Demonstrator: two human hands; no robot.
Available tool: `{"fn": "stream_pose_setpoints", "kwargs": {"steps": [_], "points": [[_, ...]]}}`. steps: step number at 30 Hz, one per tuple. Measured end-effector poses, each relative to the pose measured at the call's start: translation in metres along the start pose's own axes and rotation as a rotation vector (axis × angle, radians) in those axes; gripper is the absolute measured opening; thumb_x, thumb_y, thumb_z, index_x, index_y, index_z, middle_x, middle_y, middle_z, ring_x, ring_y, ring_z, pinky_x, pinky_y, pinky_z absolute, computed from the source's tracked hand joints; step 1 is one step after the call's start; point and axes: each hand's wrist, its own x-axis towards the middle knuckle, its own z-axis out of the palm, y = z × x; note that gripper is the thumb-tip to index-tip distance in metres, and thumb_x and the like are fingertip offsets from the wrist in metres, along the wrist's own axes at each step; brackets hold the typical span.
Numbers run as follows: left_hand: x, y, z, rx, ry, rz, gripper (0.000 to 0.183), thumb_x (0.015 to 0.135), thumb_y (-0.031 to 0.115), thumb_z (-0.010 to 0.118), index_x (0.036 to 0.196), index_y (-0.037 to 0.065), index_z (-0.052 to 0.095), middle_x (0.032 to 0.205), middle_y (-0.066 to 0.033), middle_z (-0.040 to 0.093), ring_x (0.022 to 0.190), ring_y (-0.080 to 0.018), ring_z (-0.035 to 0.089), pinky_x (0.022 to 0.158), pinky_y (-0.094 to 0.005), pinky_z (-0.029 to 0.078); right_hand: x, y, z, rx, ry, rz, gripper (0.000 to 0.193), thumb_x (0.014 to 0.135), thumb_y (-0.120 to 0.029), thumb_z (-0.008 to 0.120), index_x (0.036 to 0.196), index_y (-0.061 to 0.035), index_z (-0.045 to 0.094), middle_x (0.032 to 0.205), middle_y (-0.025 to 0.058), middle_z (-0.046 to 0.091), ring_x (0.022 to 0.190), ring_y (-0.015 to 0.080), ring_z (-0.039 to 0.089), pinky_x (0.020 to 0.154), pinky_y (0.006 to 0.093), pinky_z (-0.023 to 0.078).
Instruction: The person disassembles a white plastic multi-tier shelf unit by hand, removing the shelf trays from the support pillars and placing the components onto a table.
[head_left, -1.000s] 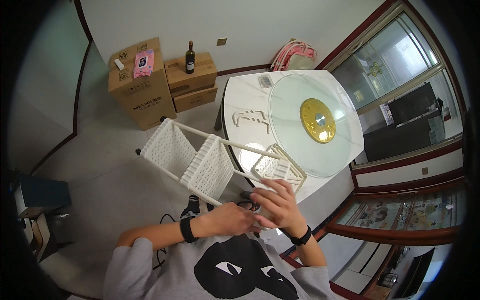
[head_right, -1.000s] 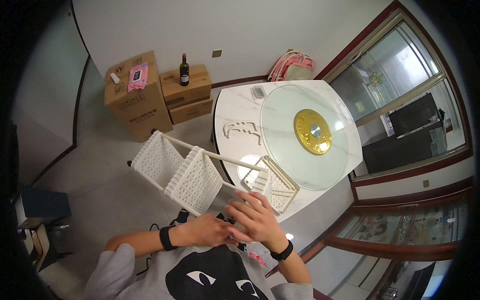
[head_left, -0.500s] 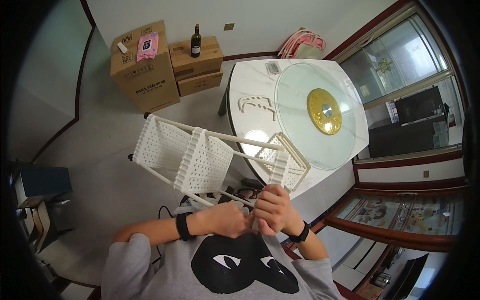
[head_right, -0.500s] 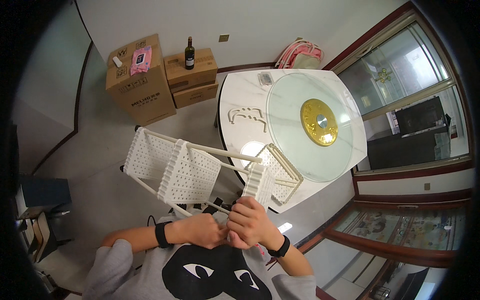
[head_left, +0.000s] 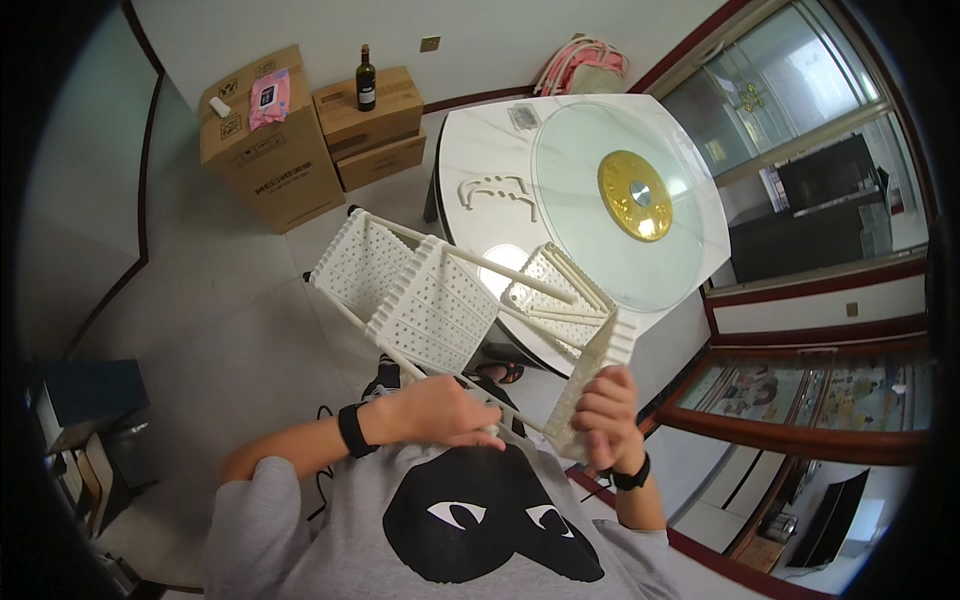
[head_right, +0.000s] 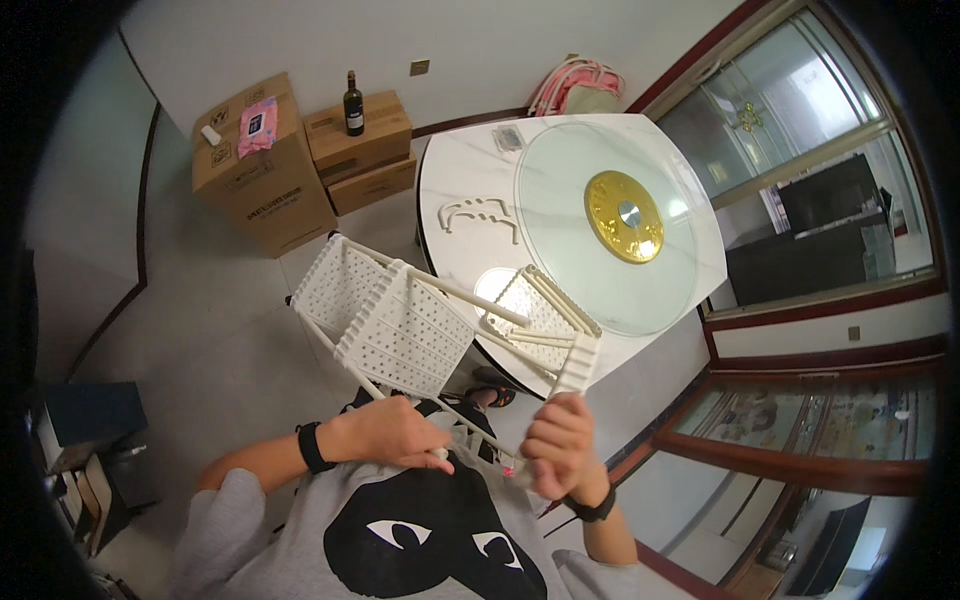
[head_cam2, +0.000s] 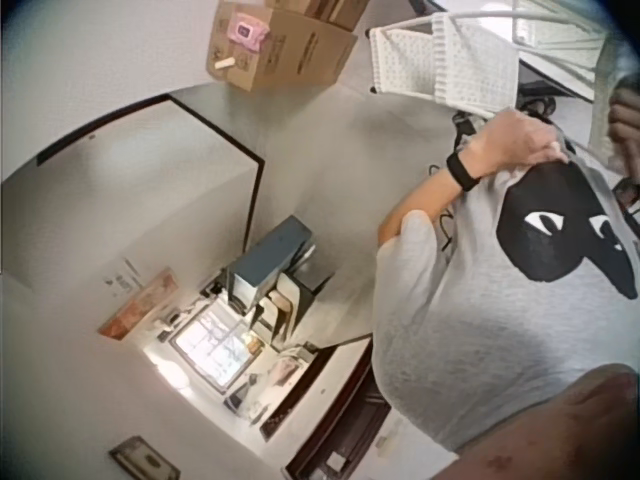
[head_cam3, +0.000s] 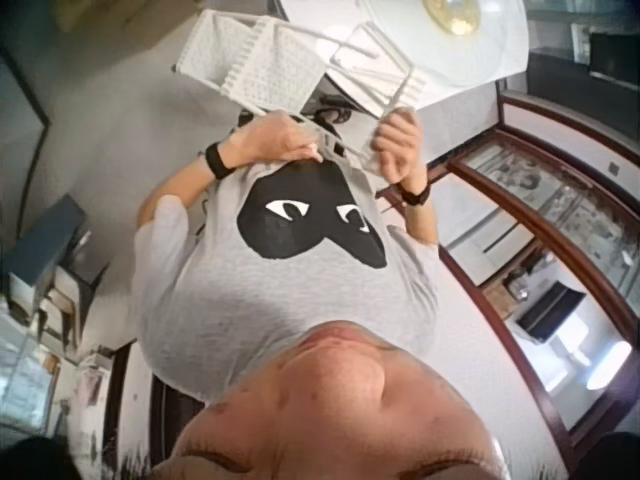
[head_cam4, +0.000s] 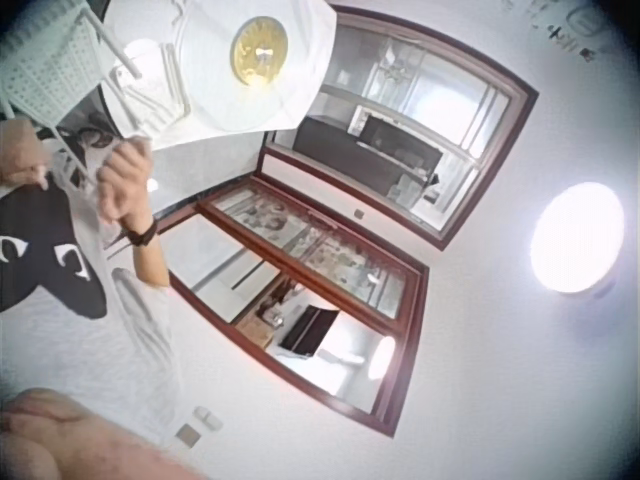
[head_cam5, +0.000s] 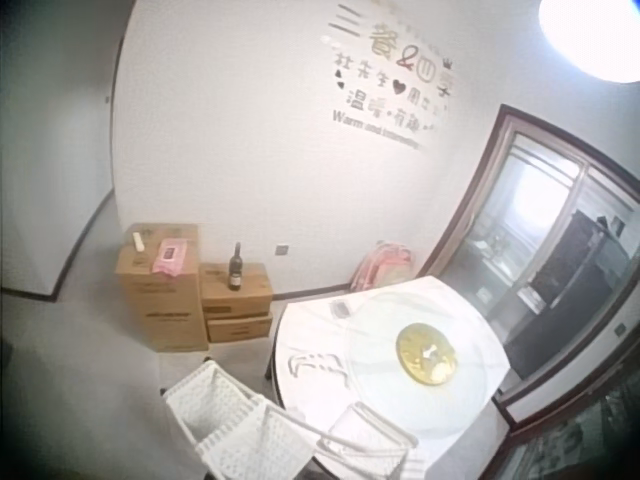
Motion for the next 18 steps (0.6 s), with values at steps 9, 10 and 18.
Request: {"fn": "stream_pose_setpoints", "kwargs": {"steps": [9, 10, 18], "points": [[0.021, -0.024, -0.018, 0.030, 0.175, 0.000, 0.041, 0.084, 0.044, 0.069, 0.075, 0.007, 0.055, 0.066, -0.0078, 0.052, 0.062, -0.0297, 0.055, 0.058, -0.0383, 0.044, -0.032, 0.043, -0.026, 0.221, 0.575, 0.302, 0.052, 0.092, -0.034, 0.028, 0.055, -0.0019, 0.045, 0.062, 0.0086, 0.051, 0.069, 0.0237, 0.045, 0.091, 0.0389, 0.031], [0.024, -0.028, -0.024, 0.069, 0.209, 0.002, 0.041, 0.084, 0.044, 0.069, 0.075, 0.007, 0.055, 0.067, -0.0081, 0.053, 0.062, -0.0300, 0.056, 0.058, -0.0381, 0.045, -0.035, 0.054, -0.029, 0.310, 0.649, 0.309, 0.052, 0.093, -0.036, 0.028, 0.056, -0.0018, 0.044, 0.064, 0.0098, 0.050, 0.072, 0.0233, 0.044, 0.087, 0.0380, 0.033], [0.042, -0.028, -0.034, 0.084, 0.311, 0.002, 0.044, 0.089, 0.046, 0.061, 0.078, 0.005, 0.054, 0.074, -0.0094, 0.055, 0.069, -0.0300, 0.054, 0.062, -0.0384, 0.042, -0.010, 0.103, -0.047, 0.634, 0.831, 0.521, 0.050, 0.098, -0.034, 0.025, 0.061, -0.0023, 0.037, 0.062, 0.0093, 0.041, 0.067, 0.0210, 0.040, 0.071, 0.0326, 0.035]]}}
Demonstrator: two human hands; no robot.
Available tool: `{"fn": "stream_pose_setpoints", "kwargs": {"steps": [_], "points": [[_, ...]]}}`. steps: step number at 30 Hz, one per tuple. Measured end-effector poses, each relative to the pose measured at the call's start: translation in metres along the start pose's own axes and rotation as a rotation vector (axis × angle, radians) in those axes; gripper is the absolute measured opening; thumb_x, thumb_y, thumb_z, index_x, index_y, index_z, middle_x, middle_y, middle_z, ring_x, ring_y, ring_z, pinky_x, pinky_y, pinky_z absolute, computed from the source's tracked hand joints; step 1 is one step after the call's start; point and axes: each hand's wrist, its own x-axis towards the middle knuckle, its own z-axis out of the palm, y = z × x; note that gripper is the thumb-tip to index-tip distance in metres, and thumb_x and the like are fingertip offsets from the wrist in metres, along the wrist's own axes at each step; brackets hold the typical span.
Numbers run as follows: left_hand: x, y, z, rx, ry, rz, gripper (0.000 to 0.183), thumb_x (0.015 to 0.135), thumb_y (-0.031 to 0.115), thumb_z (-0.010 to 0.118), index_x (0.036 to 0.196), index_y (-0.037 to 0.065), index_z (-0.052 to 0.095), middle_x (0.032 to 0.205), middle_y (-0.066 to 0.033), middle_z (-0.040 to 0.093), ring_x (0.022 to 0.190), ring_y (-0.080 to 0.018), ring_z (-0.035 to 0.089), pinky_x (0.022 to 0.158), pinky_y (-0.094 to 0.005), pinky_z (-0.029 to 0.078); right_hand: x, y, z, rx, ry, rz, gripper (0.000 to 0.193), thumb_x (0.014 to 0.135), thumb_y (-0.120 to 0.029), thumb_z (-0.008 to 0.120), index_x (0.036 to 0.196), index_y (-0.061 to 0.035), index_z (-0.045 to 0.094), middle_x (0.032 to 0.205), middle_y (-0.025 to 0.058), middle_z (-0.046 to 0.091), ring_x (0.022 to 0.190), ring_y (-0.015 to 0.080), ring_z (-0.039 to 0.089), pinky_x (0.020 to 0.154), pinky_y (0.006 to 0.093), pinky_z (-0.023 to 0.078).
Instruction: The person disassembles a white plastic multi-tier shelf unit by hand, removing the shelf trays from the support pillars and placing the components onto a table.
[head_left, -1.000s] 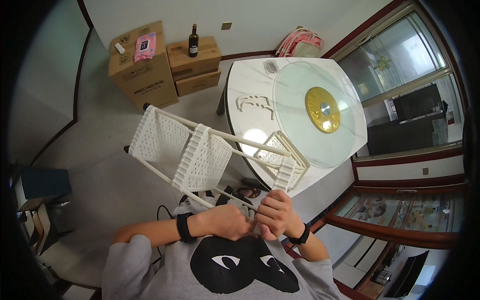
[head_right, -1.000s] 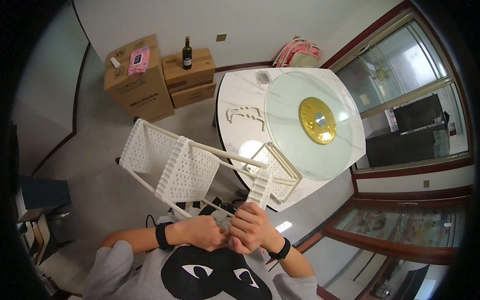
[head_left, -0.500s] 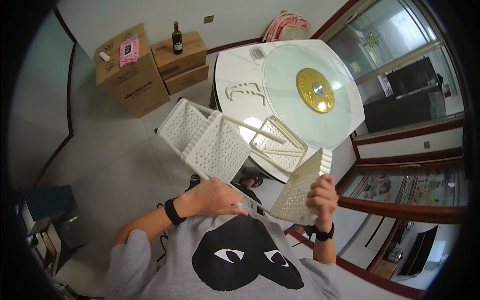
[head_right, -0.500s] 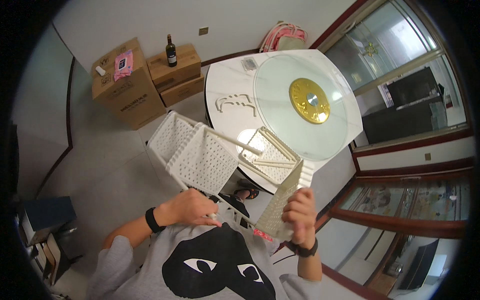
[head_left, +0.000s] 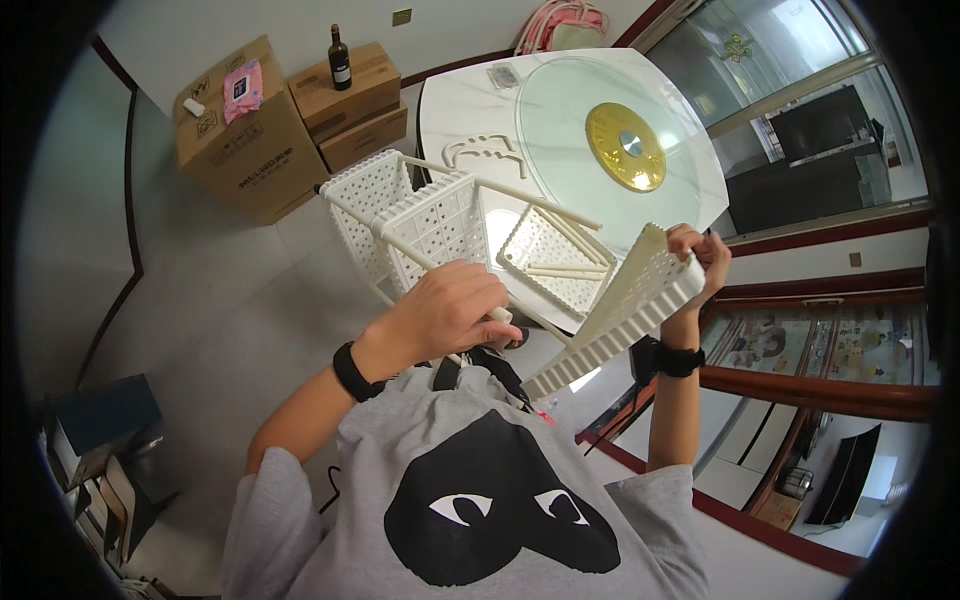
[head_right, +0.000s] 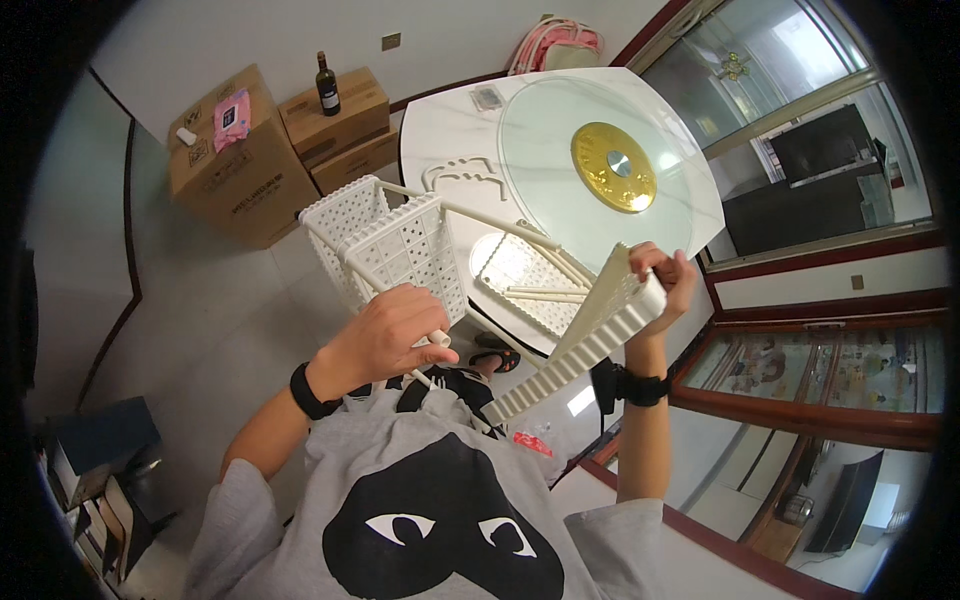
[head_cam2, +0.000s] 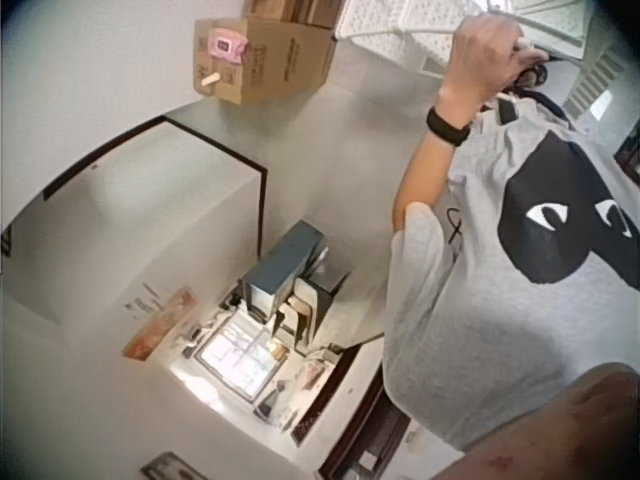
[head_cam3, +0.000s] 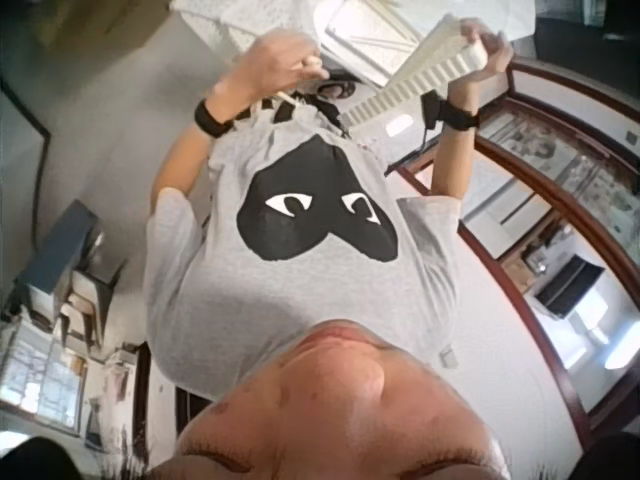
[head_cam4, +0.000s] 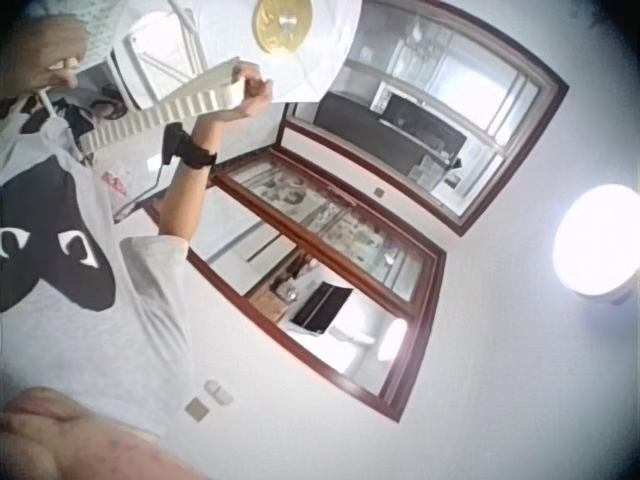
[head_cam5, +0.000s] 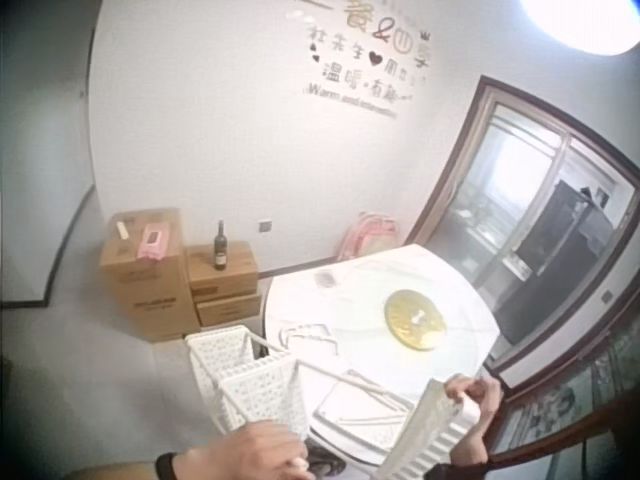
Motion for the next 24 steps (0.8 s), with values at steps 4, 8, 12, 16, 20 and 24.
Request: {"fn": "stream_pose_setpoints", "kwargs": {"steps": [4, 8, 12, 16, 20, 24], "points": [[-0.013, -0.005, -0.009, 0.017, 0.064, -0.096, 0.046, 0.091, 0.050, 0.057, 0.080, 0.005, 0.055, 0.077, -0.0092, 0.056, 0.075, -0.0299, 0.055, 0.070, -0.0385, 0.043, 0.018, 0.003, -0.032, 0.111, 0.049, 0.087, 0.057, 0.098, -0.040, 0.026, 0.057, -0.0049, 0.045, 0.059, 0.0070, 0.043, 0.063, 0.0192, 0.039, 0.065, 0.0315, 0.034], [-0.016, -0.007, -0.018, 0.220, 0.156, -0.133, 0.047, 0.093, 0.052, 0.052, 0.086, 0.006, 0.058, 0.085, -0.0080, 0.058, 0.095, -0.0304, 0.053, 0.090, -0.0415, 0.039, 0.036, 0.026, -0.083, 0.157, 0.224, 0.214, 0.060, 0.098, -0.045, 0.025, 0.057, -0.0046, 0.041, 0.058, 0.0067, 0.041, 0.062, 0.0191, 0.036, 0.063, 0.0319, 0.031], [-0.022, -0.016, -0.011, 0.184, 0.217, -0.130, 0.039, 0.091, 0.044, 0.059, 0.087, 0.006, 0.056, 0.082, -0.0070, 0.060, 0.091, -0.0283, 0.057, 0.088, -0.0405, 0.041, 0.027, 0.019, -0.089, 0.189, 0.111, 0.174, 0.059, 0.099, -0.045, 0.023, 0.058, -0.0054, 0.038, 0.060, 0.0050, 0.036, 0.063, 0.0187, 0.032, 0.063, 0.0320, 0.028], [-0.028, -0.023, -0.011, 0.158, 0.193, -0.175, 0.041, 0.091, 0.045, 0.059, 0.085, 0.005, 0.055, 0.077, -0.0096, 0.057, 0.077, -0.0304, 0.057, 0.076, -0.0373, 0.044, -0.005, -0.012, -0.037, 0.107, -0.048, 0.047, 0.058, 0.099, -0.043, 0.020, 0.057, -0.0064, 0.035, 0.060, 0.0034, 0.031, 0.065, 0.0188, 0.029, 0.065, 0.0315, 0.027], [-0.025, -0.017, -0.010, 0.088, 0.178, -0.202, 0.042, 0.091, 0.045, 0.059, 0.082, 0.004, 0.053, 0.075, -0.0104, 0.055, 0.074, -0.0313, 0.056, 0.069, -0.0379, 0.043, -0.054, -0.049, 0.044, -0.414, -0.370, -0.337, 0.051, 0.095, -0.037, 0.028, 0.058, -0.0037, 0.038, 0.057, 0.0071, 0.039, 0.061, 0.0205, 0.034, 0.073, 0.0335, 0.030], [-0.015, 0.001, -0.002, -0.025, 0.168, -0.169, 0.041, 0.089, 0.043, 0.062, 0.081, 0.004, 0.052, 0.074, -0.0109, 0.054, 0.074, -0.0321, 0.055, 0.068, -0.0386, 0.043, -0.048, -0.063, 0.081, -0.653, -0.503, -0.343, 0.041, 0.091, -0.029, 0.033, 0.059, -0.0055, 0.043, 0.060, 0.0073, 0.045, 0.062, 0.0233, 0.039, 0.075, 0.0372, 0.032]]}}
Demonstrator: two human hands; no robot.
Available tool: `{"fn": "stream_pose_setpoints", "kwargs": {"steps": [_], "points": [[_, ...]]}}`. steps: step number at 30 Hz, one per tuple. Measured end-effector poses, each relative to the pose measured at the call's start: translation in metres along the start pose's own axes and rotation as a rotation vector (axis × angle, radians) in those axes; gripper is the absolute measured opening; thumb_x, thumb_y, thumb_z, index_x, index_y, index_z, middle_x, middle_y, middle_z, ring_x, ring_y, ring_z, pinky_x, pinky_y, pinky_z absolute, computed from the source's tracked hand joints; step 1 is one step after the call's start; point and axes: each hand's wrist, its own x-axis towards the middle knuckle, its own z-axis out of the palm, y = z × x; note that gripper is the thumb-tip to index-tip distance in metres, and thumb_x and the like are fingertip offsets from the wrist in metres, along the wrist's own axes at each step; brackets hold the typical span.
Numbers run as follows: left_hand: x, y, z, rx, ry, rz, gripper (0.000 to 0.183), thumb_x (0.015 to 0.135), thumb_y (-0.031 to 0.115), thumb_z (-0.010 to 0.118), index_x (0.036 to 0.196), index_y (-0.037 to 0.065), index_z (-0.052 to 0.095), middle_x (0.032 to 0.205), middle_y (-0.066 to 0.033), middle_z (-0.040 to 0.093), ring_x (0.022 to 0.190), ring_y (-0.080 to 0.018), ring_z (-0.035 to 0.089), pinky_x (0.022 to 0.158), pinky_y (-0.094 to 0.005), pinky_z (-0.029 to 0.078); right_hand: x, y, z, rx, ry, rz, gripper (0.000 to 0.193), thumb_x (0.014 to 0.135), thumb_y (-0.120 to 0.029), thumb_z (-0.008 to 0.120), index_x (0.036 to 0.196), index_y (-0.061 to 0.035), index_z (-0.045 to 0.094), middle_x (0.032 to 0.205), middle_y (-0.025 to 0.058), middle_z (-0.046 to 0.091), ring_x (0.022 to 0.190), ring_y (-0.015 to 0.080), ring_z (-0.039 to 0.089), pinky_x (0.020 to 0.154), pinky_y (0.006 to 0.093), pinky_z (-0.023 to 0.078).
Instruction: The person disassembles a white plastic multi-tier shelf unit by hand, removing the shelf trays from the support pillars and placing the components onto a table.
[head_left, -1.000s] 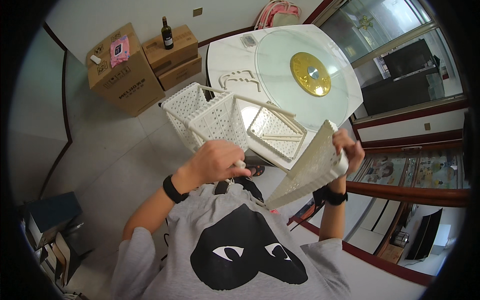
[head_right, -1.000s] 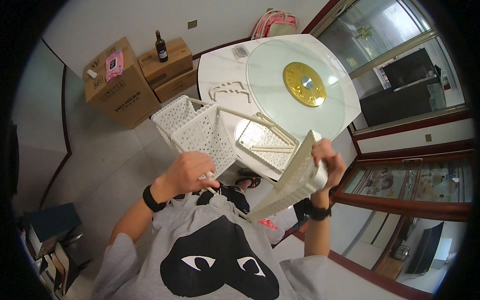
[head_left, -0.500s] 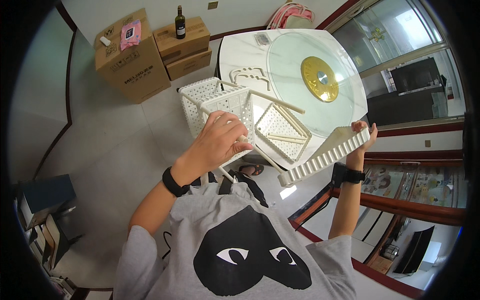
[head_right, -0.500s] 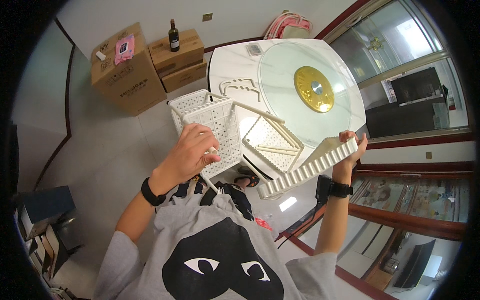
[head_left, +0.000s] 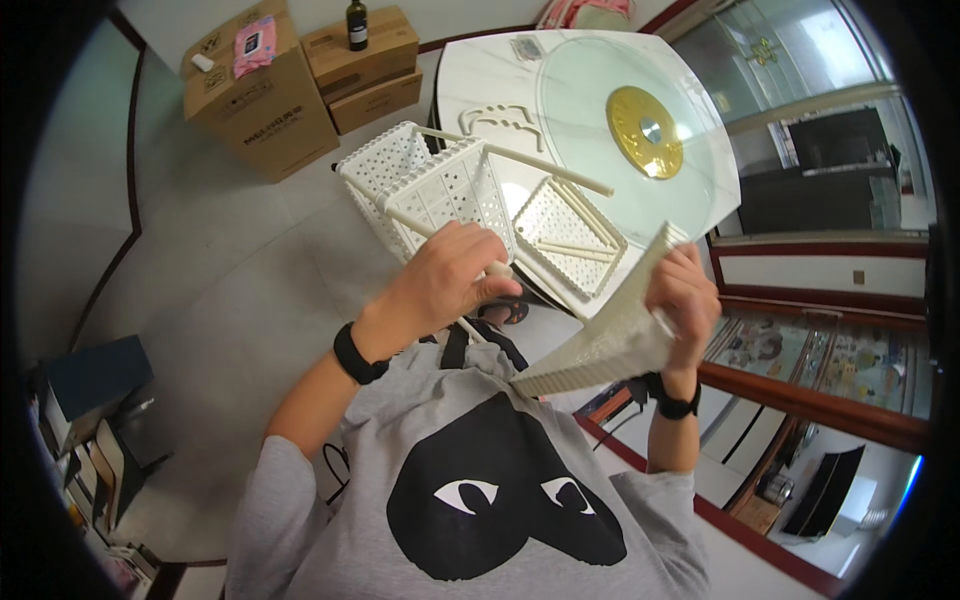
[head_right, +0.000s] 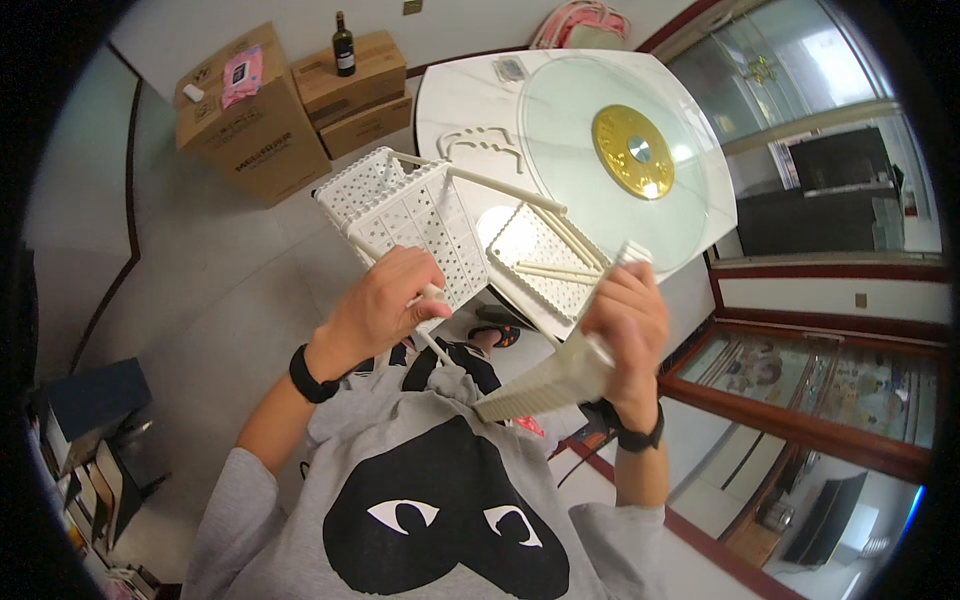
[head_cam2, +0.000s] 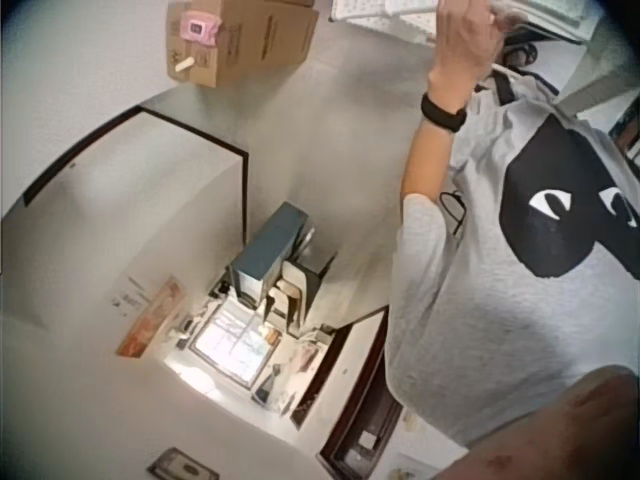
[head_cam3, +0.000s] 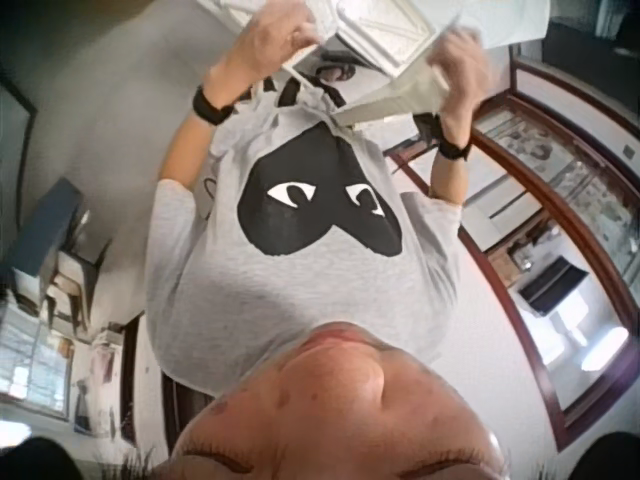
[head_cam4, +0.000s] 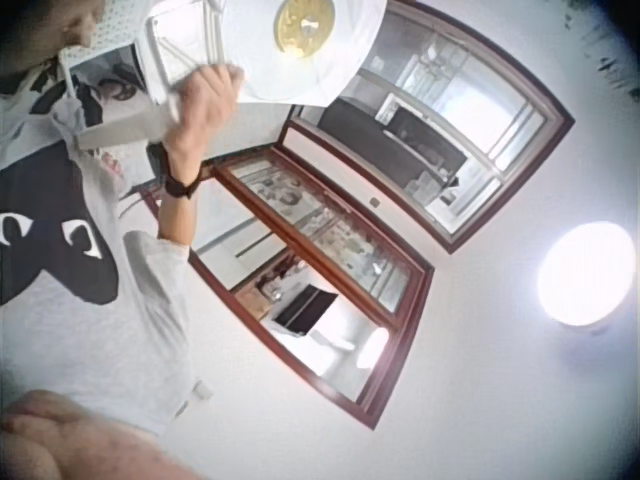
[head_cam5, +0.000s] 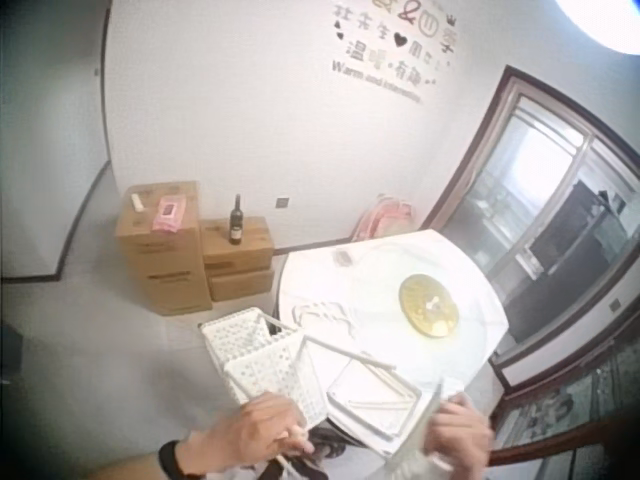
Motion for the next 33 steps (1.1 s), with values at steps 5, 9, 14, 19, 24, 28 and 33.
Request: {"fn": "stream_pose_setpoints", "kwargs": {"steps": [5, 9, 14, 19, 24, 28, 33], "points": [[0.000, 0.016, 0.017, -0.066, -0.027, 0.077, 0.042, 0.088, 0.042, 0.066, 0.076, 0.003, 0.053, 0.071, -0.0116, 0.055, 0.067, -0.0322, 0.055, 0.063, -0.0392, 0.044, 0.019, -0.004, 0.039, -0.188, -0.164, 0.096, 0.017, 0.092, -0.018, 0.053, 0.099, -0.0031, 0.057, 0.098, 0.0149, 0.055, 0.095, 0.0313, 0.050, 0.090, 0.0426, 0.037], [-0.017, 0.017, 0.003, -0.135, -0.034, 0.040, 0.043, 0.091, 0.041, 0.064, 0.075, 0.003, 0.052, 0.069, -0.0101, 0.051, 0.064, -0.0298, 0.051, 0.061, -0.0376, 0.041, -0.004, 0.015, 0.039, -0.187, -0.060, 0.217, 0.048, 0.097, -0.024, 0.050, 0.139, -0.0035, 0.040, 0.139, 0.0192, 0.041, 0.132, 0.0377, 0.037, 0.112, 0.0454, 0.030], [-0.046, 0.016, -0.029, -0.158, 0.077, -0.040, 0.041, 0.093, 0.036, 0.059, 0.070, 0.003, 0.049, 0.064, -0.0097, 0.045, 0.059, -0.0272, 0.043, 0.057, -0.0352, 0.035, -0.088, 0.098, -0.002, -0.117, 0.212, 0.575, 0.049, 0.102, -0.033, 0.044, 0.138, 0.0005, 0.043, 0.136, 0.0171, 0.049, 0.131, 0.0279, 0.042, 0.111, 0.0395, 0.031], [-0.064, 0.006, -0.042, -0.169, 0.240, -0.202, 0.045, 0.095, 0.036, 0.047, 0.065, 0.003, 0.042, 0.062, -0.0077, 0.037, 0.058, -0.0207, 0.036, 0.056, -0.0327, 0.029, -0.163, 0.149, 0.054, 0.306, 0.040, 0.954, 0.054, 0.104, -0.042, 0.041, 0.135, 0.0013, 0.048, 0.125, 0.0126, 0.058, 0.119, 0.0211, 0.051, 0.106, 0.0347, 0.036], [-0.096, -0.032, -0.051, -0.205, 0.427, -0.317, 0.044, 0.098, 0.037, 0.040, 0.067, 0.005, 0.040, 0.066, -0.0032, 0.037, 0.063, -0.0145, 0.036, 0.059, -0.0296, 0.029, -0.124, 0.100, 0.092, 1.100, 0.157, 0.884, 0.057, 0.102, -0.047, 0.042, 0.139, -0.0039, 0.043, 0.130, 0.0079, 0.055, 0.119, 0.0165, 0.051, 0.105, 0.0331, 0.037], [-0.075, -0.066, -0.070, -0.410, 0.695, -0.463, 0.043, 0.106, 0.040, 0.030, 0.076, 0.010, 0.037, 0.074, 0.0013, 0.034, 0.069, -0.0122, 0.031, 0.068, -0.0268, 0.029, -0.086, 0.071, 0.107, 1.097, 0.037, 0.834, 0.059, 0.099, -0.042, 0.051, 0.142, -0.0058, 0.032, 0.125, 0.0067, 0.048, 0.119, 0.0155, 0.043, 0.104, 0.0329, 0.034], [-0.081, -0.100, -0.109, -0.384, 0.729, -0.732, 0.047, 0.105, 0.050, 0.036, 0.079, 0.010, 0.039, 0.075, 0.0019, 0.036, 0.068, -0.0101, 0.034, 0.067, -0.0260, 0.032, -0.051, 0.019, 0.107, 0.985, -0.135, 0.480, 0.050, 0.099, -0.032, 0.055, 0.134, -0.0018, 0.036, 0.121, 0.0085, 0.048, 0.118, 0.0153, 0.042, 0.104, 0.0305, 0.032]]}}
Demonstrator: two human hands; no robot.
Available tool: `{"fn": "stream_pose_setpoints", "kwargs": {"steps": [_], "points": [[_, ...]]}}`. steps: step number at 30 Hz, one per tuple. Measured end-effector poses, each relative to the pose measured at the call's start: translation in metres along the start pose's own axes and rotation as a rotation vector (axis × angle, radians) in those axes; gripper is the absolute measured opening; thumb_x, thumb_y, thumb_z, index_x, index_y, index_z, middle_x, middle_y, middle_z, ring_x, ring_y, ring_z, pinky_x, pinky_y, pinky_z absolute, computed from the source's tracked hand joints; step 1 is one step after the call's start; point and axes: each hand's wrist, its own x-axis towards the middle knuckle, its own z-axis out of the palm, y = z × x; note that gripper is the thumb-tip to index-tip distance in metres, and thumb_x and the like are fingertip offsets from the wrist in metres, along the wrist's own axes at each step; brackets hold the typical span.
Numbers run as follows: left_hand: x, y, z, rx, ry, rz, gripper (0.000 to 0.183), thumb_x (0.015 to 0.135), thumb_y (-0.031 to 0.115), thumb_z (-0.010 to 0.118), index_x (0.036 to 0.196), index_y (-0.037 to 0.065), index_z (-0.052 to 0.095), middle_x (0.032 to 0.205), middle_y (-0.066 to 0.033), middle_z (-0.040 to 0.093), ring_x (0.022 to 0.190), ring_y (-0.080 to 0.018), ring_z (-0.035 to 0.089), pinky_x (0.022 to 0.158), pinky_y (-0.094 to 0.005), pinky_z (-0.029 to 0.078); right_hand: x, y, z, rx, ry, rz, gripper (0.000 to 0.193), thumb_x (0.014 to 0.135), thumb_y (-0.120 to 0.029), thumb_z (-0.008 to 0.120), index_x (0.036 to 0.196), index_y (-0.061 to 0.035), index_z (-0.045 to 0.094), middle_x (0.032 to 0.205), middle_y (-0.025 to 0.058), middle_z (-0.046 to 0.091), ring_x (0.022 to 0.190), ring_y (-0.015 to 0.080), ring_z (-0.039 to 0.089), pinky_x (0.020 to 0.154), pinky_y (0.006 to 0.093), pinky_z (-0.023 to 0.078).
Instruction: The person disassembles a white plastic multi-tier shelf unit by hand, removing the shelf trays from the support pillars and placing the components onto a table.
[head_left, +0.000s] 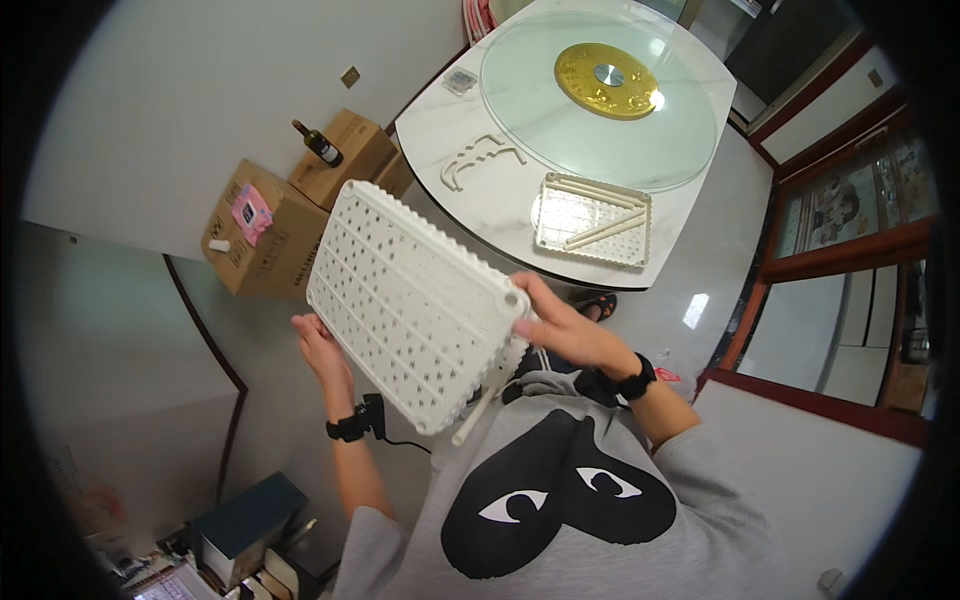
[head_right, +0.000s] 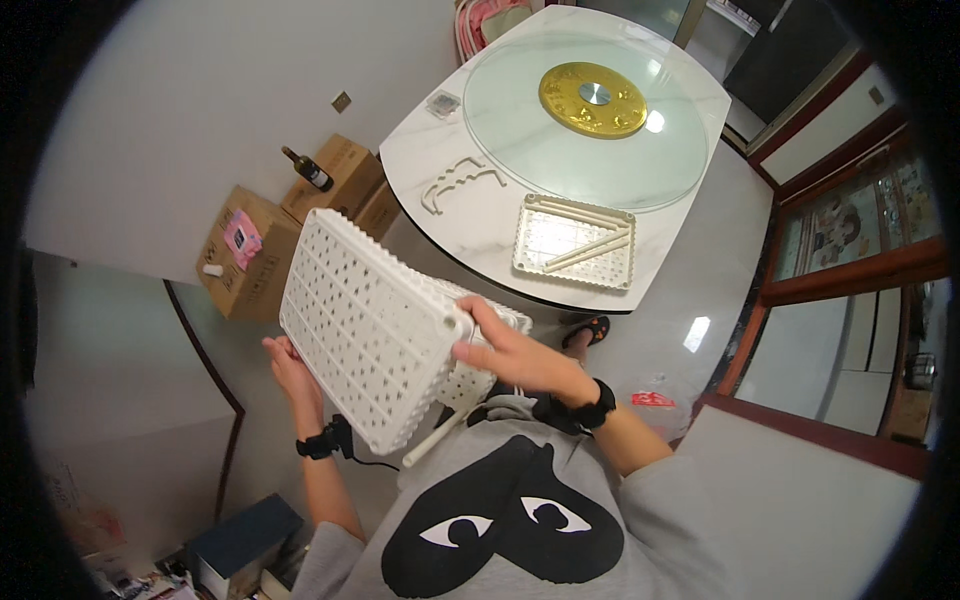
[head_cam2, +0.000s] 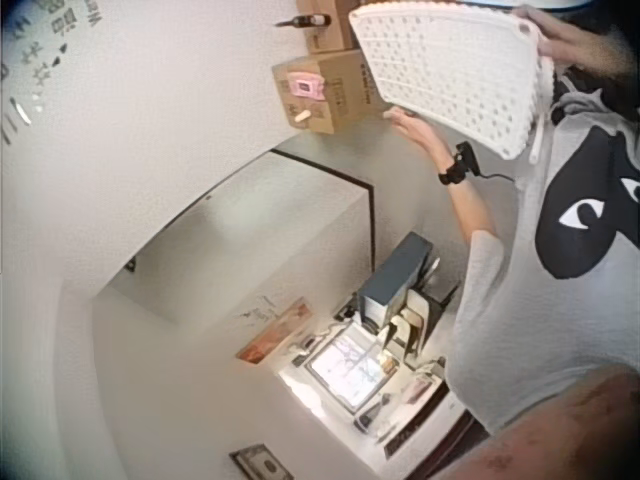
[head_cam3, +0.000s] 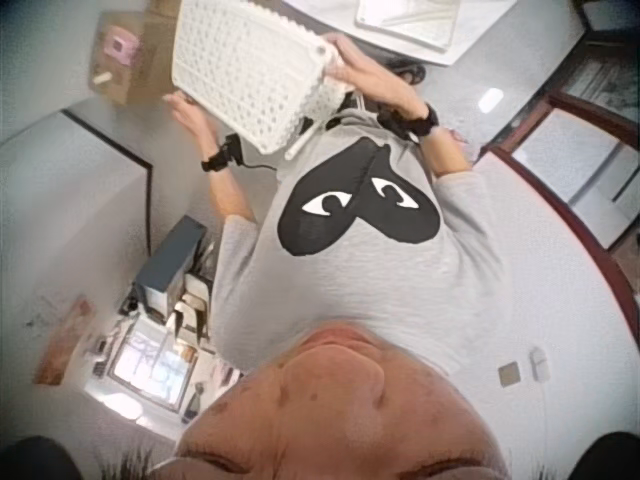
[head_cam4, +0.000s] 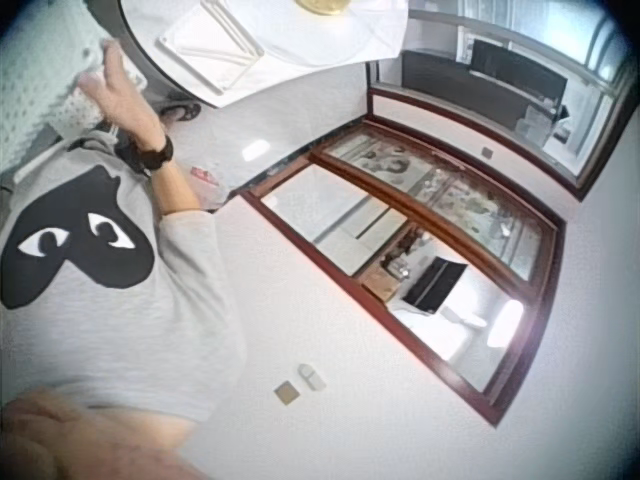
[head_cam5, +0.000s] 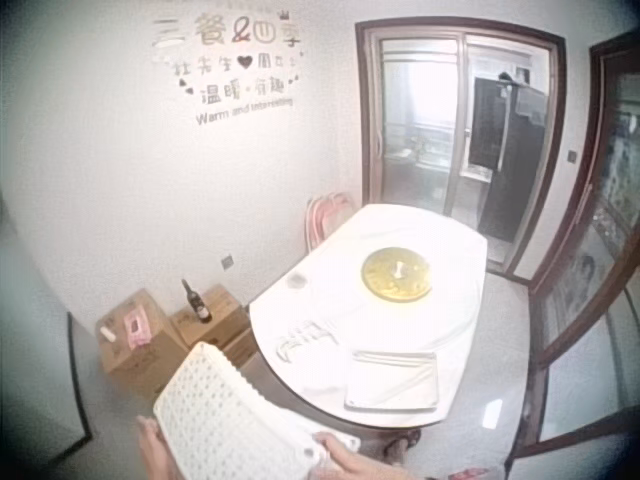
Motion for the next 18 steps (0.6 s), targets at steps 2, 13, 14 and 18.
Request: {"fn": "stream_pose_setpoints", "kwargs": {"steps": [2, 13, 14, 18], "points": [[-0.014, 0.027, 0.027, 0.114, 0.130, -0.064, 0.048, 0.104, 0.046, 0.041, 0.100, 0.001, 0.058, 0.093, -0.0042, 0.061, 0.081, -0.0123, 0.057, 0.075, -0.0282, 0.046, -0.012, -0.009, 0.010, -0.092, -0.085, -0.106, 0.050, 0.096, -0.028, 0.062, 0.132, -0.0009, 0.040, 0.118, 0.0086, 0.050, 0.115, 0.0159, 0.045, 0.103, 0.0310, 0.034], [-0.010, 0.029, 0.019, 0.109, -0.061, -0.010, 0.041, 0.104, 0.035, 0.045, 0.115, -0.003, 0.058, 0.109, -0.0096, 0.066, 0.092, -0.0137, 0.063, 0.080, -0.0274, 0.050, -0.004, 0.000, 0.007, -0.099, -0.132, -0.162, 0.036, 0.089, -0.030, 0.070, 0.100, 0.0022, 0.059, 0.087, 0.0087, 0.056, 0.081, 0.0173, 0.051, 0.076, 0.0307, 0.043], [-0.010, 0.028, 0.018, 0.100, -0.063, -0.018, 0.039, 0.104, 0.033, 0.046, 0.116, -0.002, 0.057, 0.109, -0.0096, 0.066, 0.092, -0.0135, 0.063, 0.079, -0.0269, 0.050, -0.003, -0.001, 0.007, -0.091, -0.166, -0.125, 0.039, 0.088, -0.033, 0.071, 0.098, 0.0024, 0.059, 0.089, 0.0095, 0.057, 0.082, 0.0180, 0.053, 0.076, 0.0301, 0.043], [0.000, 0.015, 0.006, 0.087, -0.131, 0.001, 0.040, 0.104, 0.033, 0.047, 0.121, -0.002, 0.054, 0.114, -0.0105, 0.064, 0.095, -0.0132, 0.062, 0.082, -0.0272, 0.049, -0.002, 0.006, 0.003, -0.180, -0.165, -0.136, 0.042, 0.086, -0.036, 0.073, 0.097, 0.0022, 0.060, 0.085, 0.0094, 0.056, 0.078, 0.0168, 0.052, 0.073, 0.0287, 0.043]]}}
